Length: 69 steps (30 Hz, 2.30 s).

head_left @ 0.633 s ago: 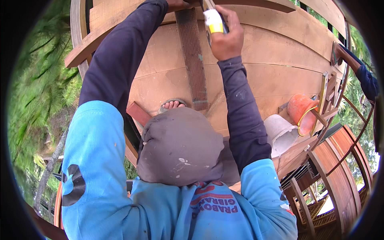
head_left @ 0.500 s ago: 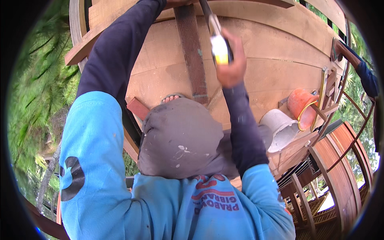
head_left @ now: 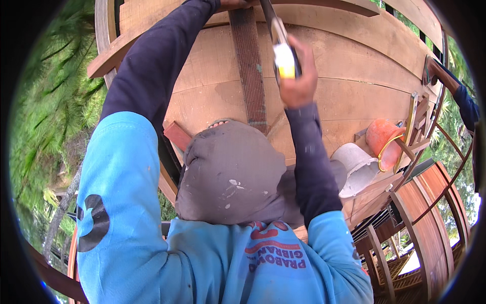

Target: The person measures a wooden plank with a tape measure, marks it with a pencil and square, then saws the plank with a hand saw on a wooden platform.

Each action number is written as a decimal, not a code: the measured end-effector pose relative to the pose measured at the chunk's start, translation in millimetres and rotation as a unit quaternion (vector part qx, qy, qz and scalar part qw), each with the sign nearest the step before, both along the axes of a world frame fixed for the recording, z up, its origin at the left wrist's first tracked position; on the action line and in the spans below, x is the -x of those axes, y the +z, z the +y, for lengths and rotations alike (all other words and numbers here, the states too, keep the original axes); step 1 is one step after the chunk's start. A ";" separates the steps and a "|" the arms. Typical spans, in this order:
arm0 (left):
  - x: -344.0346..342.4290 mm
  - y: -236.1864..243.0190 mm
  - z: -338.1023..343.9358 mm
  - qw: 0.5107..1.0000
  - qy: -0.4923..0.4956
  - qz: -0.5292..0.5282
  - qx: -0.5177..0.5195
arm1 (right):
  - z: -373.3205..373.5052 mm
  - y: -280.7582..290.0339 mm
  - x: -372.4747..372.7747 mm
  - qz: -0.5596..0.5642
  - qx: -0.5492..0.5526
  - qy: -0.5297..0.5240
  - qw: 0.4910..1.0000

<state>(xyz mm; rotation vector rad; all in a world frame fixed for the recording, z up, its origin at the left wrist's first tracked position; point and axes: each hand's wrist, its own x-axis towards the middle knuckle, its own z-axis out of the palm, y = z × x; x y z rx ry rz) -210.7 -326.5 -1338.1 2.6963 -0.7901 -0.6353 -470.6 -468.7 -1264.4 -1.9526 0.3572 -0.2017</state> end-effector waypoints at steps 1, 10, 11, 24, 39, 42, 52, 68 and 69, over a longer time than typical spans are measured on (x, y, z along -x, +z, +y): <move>-7.5 4.6 6.7 1.000 0.007 -0.004 -0.006 | 0.9 8.1 47.9 0.005 0.012 -0.001 1.000; -2.6 -20.9 -24.2 0.999 -0.027 -0.022 -0.002 | -14.9 -17.6 1.7 -0.065 0.112 -0.012 0.991; 0.3 -23.1 -8.2 0.999 -0.008 -0.034 -0.015 | -8.9 -20.3 -45.3 -0.071 0.052 -0.001 0.996; -12.1 -8.4 -8.0 0.999 0.005 -0.036 -0.003 | -10.3 3.1 61.3 0.024 0.037 -0.018 0.999; -5.9 -16.1 -19.8 0.999 -0.024 -0.031 -0.004 | -15.0 2.1 95.3 0.024 -0.026 -0.031 0.999; 8.0 -13.6 -8.7 0.999 -0.006 -0.039 0.021 | -9.4 -24.7 -59.8 -0.068 0.035 -0.007 0.997; -3.1 -8.7 -3.2 1.000 0.007 -0.017 -0.004 | -3.8 54.8 181.9 0.096 0.034 -0.061 0.993; -11.2 -11.6 -5.1 1.000 -0.013 0.007 -0.023 | -8.2 41.5 178.5 0.060 0.046 -0.028 0.997; -21.6 -3.6 -6.9 1.000 -0.007 0.000 -0.017 | -13.2 27.2 145.6 0.043 0.080 -0.008 0.996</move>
